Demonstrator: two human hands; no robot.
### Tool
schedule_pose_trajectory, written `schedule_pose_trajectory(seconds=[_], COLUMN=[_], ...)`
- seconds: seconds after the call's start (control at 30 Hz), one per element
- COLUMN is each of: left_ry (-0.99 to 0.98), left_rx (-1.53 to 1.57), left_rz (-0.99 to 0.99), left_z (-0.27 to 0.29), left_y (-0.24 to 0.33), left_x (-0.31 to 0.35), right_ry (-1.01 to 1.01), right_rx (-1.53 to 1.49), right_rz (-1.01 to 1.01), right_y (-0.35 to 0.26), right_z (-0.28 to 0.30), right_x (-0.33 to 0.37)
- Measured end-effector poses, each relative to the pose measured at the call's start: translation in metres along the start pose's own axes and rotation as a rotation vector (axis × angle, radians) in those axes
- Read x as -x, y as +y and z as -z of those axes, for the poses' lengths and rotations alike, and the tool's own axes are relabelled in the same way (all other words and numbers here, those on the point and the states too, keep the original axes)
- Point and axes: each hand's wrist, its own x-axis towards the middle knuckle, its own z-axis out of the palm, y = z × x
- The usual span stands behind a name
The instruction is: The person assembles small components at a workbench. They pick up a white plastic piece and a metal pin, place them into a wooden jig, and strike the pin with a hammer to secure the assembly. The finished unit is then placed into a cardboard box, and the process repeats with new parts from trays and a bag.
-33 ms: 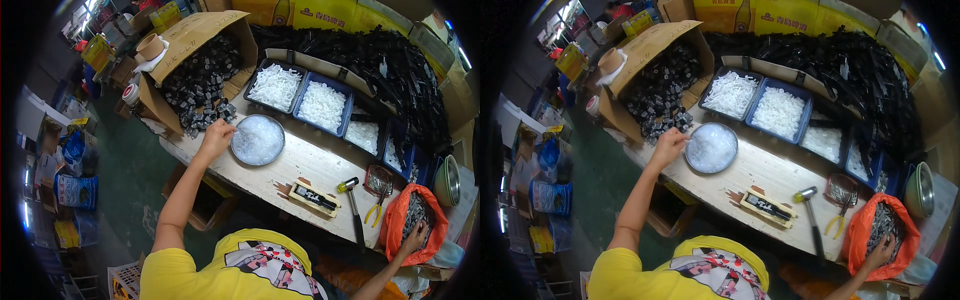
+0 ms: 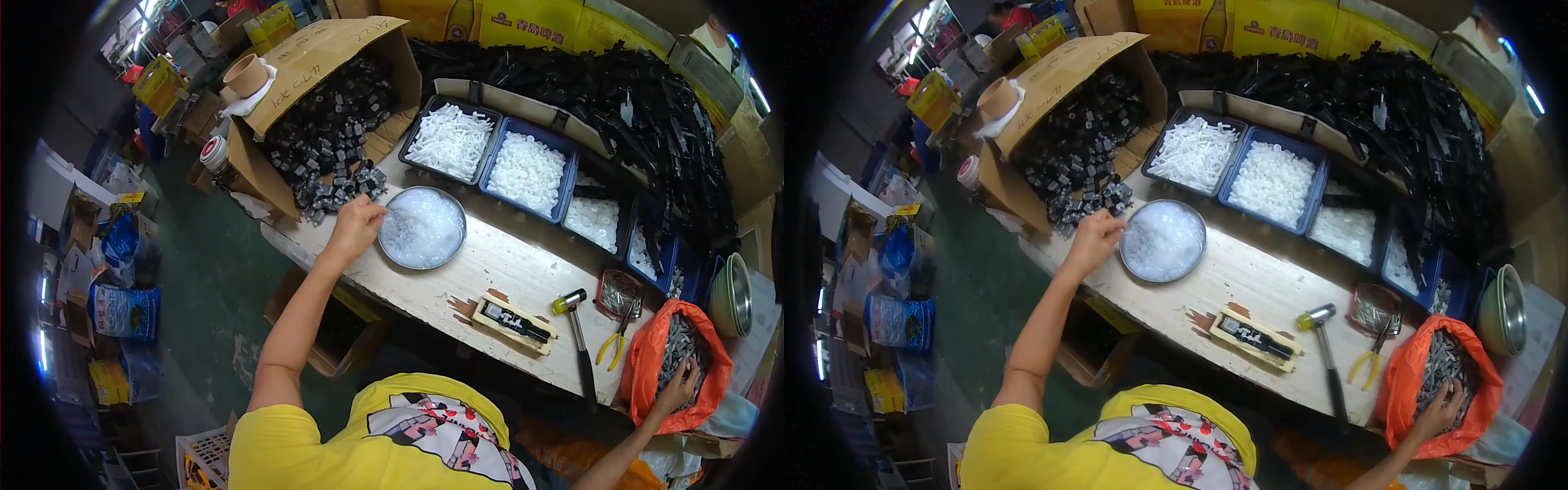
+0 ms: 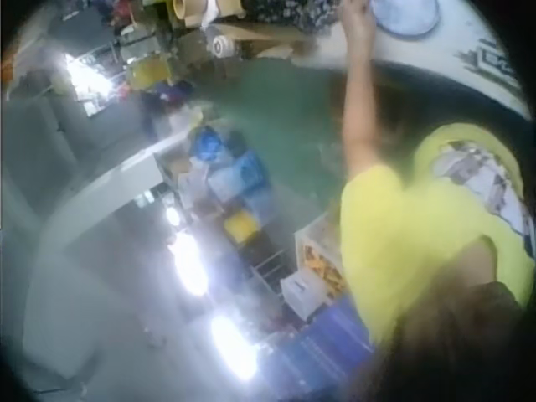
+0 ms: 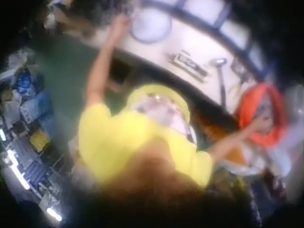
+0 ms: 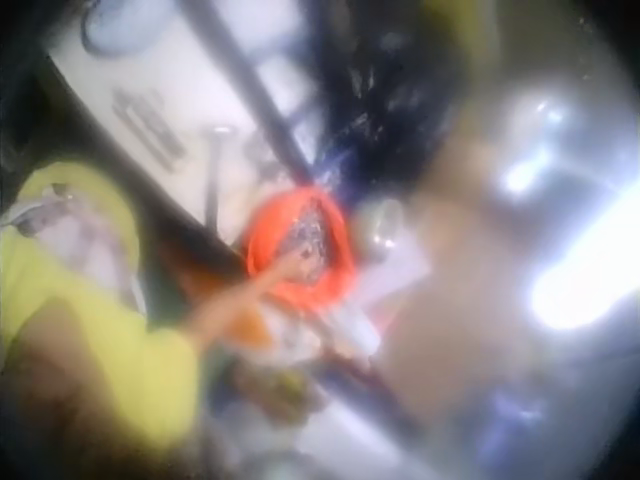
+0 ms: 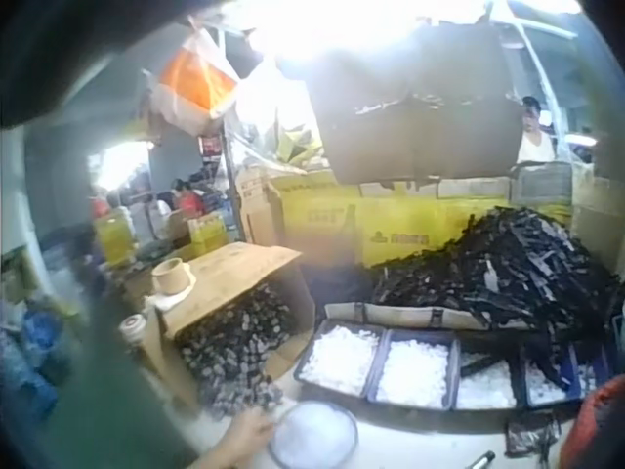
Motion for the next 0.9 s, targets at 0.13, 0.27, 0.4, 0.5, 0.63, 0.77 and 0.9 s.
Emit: schedule_pose_trajectory(seconds=[0.13,0.27,0.4,0.5,0.63,0.77,0.9], left_ry=[0.112,0.091,0.094,0.082,0.134,0.110,-0.190], left_rx=[-0.080,-0.187,-0.184,-0.197,-0.190,0.389,0.999], left_rz=[-0.039,-0.070,-0.061,-0.058,-0.125,0.085,0.204], left_z=[-0.019,-0.033,-0.032,-0.032,-0.021,-0.003,-0.022], left_y=[-0.003,-0.001,0.001,0.002,0.003,0.041,0.097], left_x=[-0.006,-0.012,-0.012,-0.011,-0.009,0.001,0.024], right_ry=[-0.008,-0.010,0.026,-0.057,-0.091,-0.337,-0.614], right_rx=[-0.005,-0.052,-0.085,-0.221,-0.423,-0.860,-0.935], right_rz=[0.062,0.075,0.096,-0.004,0.061,-0.142,0.114], right_y=[-0.026,-0.038,-0.053,-0.077,-0.122,-0.158,-0.228], right_z=[0.000,0.002,0.004,0.007,0.003,-0.021,-0.025], right_x=[-0.005,-0.004,0.003,0.009,0.015,0.042,0.057])
